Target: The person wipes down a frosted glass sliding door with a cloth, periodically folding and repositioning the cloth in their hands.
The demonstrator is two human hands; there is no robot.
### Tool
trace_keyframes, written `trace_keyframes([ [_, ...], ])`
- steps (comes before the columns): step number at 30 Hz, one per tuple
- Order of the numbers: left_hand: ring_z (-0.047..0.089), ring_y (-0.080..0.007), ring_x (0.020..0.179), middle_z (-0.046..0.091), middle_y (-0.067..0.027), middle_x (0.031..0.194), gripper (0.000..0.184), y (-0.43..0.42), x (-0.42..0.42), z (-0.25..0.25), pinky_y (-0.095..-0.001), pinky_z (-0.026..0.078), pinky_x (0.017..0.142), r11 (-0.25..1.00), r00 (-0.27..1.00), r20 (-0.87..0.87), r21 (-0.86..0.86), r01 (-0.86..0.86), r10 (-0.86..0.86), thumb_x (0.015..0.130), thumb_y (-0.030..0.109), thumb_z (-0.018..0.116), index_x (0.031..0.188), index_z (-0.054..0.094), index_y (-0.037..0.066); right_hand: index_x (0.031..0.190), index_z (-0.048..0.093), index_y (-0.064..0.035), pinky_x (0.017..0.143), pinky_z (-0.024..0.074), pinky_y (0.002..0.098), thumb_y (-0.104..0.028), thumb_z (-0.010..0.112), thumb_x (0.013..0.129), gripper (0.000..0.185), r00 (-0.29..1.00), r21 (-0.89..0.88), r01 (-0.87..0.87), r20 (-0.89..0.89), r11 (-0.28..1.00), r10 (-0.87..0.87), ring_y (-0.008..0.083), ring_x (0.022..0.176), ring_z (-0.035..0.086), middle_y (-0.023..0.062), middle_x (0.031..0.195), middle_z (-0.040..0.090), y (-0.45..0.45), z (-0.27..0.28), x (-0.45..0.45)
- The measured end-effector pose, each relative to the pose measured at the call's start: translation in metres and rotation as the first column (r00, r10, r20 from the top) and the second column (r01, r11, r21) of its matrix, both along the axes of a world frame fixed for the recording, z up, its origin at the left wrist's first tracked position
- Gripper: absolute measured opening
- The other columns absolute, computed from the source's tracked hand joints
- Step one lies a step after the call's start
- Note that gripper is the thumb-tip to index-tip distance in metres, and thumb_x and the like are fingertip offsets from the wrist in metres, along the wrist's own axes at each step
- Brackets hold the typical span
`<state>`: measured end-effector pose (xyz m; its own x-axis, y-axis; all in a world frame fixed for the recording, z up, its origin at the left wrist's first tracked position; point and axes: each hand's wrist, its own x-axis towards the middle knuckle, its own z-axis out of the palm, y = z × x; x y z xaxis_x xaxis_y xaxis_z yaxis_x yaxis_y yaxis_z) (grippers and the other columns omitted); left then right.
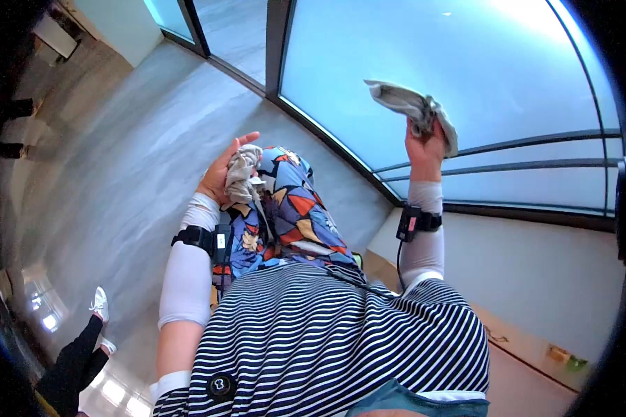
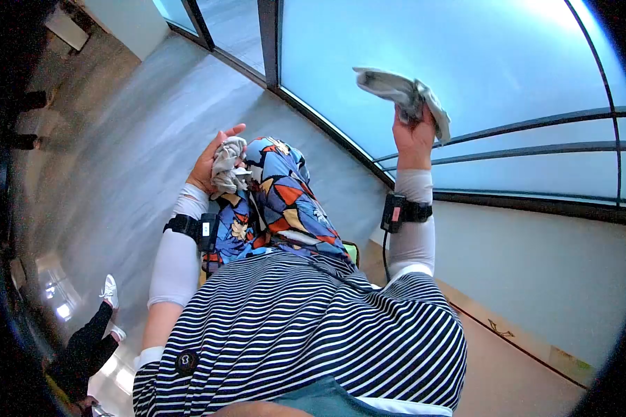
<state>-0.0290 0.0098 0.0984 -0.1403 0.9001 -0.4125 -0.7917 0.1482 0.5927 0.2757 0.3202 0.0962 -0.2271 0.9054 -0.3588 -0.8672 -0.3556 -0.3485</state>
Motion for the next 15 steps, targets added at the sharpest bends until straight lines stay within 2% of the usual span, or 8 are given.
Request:
trace_keyframes([
  [3, 0.065, -0.0155, 0.079, 0.066, -0.0113, 0.100, 0.054, -0.002, -0.001, -0.005, -0.0292, 0.058, 0.068, 0.999, 0.999, 0.041, 0.030, -0.018, 0.017, 0.100, 0.042, 0.049, 0.142, 0.043, 0.008, 0.117, 0.062, -0.0049, 0.099, 0.0484, 0.0491, -0.015, 0.060, 0.093, 0.026, 0.995, -0.002, 0.065, 0.079, 0.998, -0.065, 0.0291, 0.114, 0.060, 0.0122, 0.120, 0.064, -0.002, -0.048, 0.035],
  [7, 0.062, -0.0150, 0.073, 0.065, -0.0104, 0.094, 0.058, -0.001, -0.001, 0.001, -0.0282, 0.054, 0.066, 1.000, 1.000, -0.009, 0.001, -0.028, 0.028, 0.099, 0.046, 0.049, 0.141, 0.043, 0.007, 0.105, 0.066, -0.0065, 0.092, 0.0528, 0.0451, -0.014, 0.061, 0.091, 0.016, 0.998, -0.195, 0.056, -0.008, 0.979, -0.059, 0.0258, 0.102, 0.065, 0.0097, 0.109, 0.069, -0.001, -0.137, 0.039],
  [9, 0.062, -0.0149, 0.074, 0.065, -0.0101, 0.094, 0.058, -0.001, -0.001, 0.000, -0.0284, 0.054, 0.066, 1.000, 1.000, -0.009, -0.012, -0.029, 0.029, 0.099, 0.046, 0.049, 0.141, 0.043, 0.007, 0.097, 0.066, -0.0037, 0.085, 0.0528, 0.0405, -0.009, 0.062, 0.089, 0.010, 0.995, -0.293, 0.080, 0.087, 0.953, -0.057, 0.0219, 0.092, 0.065, 0.0095, 0.098, 0.070, -0.006, -0.154, 0.012],
  [11, 0.062, -0.0149, 0.074, 0.065, -0.0098, 0.094, 0.058, -0.001, 0.000, 0.001, -0.0286, 0.055, 0.067, 0.999, 0.999, -0.008, -0.027, -0.035, 0.034, 0.099, 0.046, 0.049, 0.142, 0.043, 0.008, 0.097, 0.065, -0.0028, 0.086, 0.0527, 0.0397, -0.005, 0.058, 0.092, 0.010, 0.996, -0.260, 0.053, 0.079, 0.964, -0.033, 0.0216, 0.092, 0.065, 0.0099, 0.098, 0.069, 0.004, -0.215, -0.005],
  [12, 0.063, -0.0151, 0.074, 0.065, -0.0096, 0.094, 0.058, 0.000, 0.001, 0.005, -0.0290, 0.055, 0.067, 0.999, 1.000, 0.007, -0.032, -0.020, 0.021, 0.099, 0.046, 0.049, 0.142, 0.042, 0.008, 0.099, 0.064, -0.0031, 0.088, 0.0525, 0.0395, -0.003, 0.053, 0.095, 0.012, 0.995, -0.186, -0.072, 0.050, 0.980, 0.083, 0.0215, 0.092, 0.065, 0.0096, 0.098, 0.068, 0.012, -0.247, -0.013],
  [13, 0.063, -0.0153, 0.074, 0.065, -0.0094, 0.094, 0.058, 0.001, 0.001, 0.007, -0.0295, 0.055, 0.067, 0.999, 1.000, 0.020, -0.038, -0.006, 0.007, 0.099, 0.046, 0.049, 0.142, 0.042, 0.008, 0.100, 0.065, -0.0034, 0.089, 0.0520, 0.0387, -0.003, 0.054, 0.094, 0.012, 0.827, 0.141, -0.307, 0.528, 0.941, 0.191, 0.0222, 0.092, 0.064, 0.0105, 0.099, 0.068, 0.007, -0.267, -0.027],
  [14, 0.062, -0.0157, 0.074, 0.064, -0.0095, 0.094, 0.060, 0.001, 0.000, 0.006, -0.0297, 0.055, 0.067, 0.999, 1.000, 0.019, -0.041, -0.005, 0.006, 0.099, 0.048, 0.049, 0.143, 0.041, 0.008, 0.101, 0.065, -0.0037, 0.090, 0.0515, 0.0379, -0.003, 0.055, 0.093, 0.013, 0.489, 0.327, -0.499, 0.871, 0.803, -0.051, 0.0229, 0.093, 0.064, 0.0114, 0.100, 0.068, -0.002, -0.273, -0.045],
  [15, 0.062, -0.0157, 0.074, 0.064, -0.0095, 0.094, 0.060, 0.000, 0.001, 0.005, -0.0297, 0.055, 0.067, 0.999, 1.000, 0.015, -0.050, -0.013, 0.014, 0.099, 0.048, 0.049, 0.143, 0.041, 0.008, 0.103, 0.065, -0.0023, 0.089, 0.0509, 0.0369, -0.005, 0.059, 0.090, 0.015, 0.308, 0.220, -0.617, 0.951, 0.756, -0.025, 0.0235, 0.093, 0.064, 0.0123, 0.100, 0.069, 0.000, -0.277, -0.063],
])
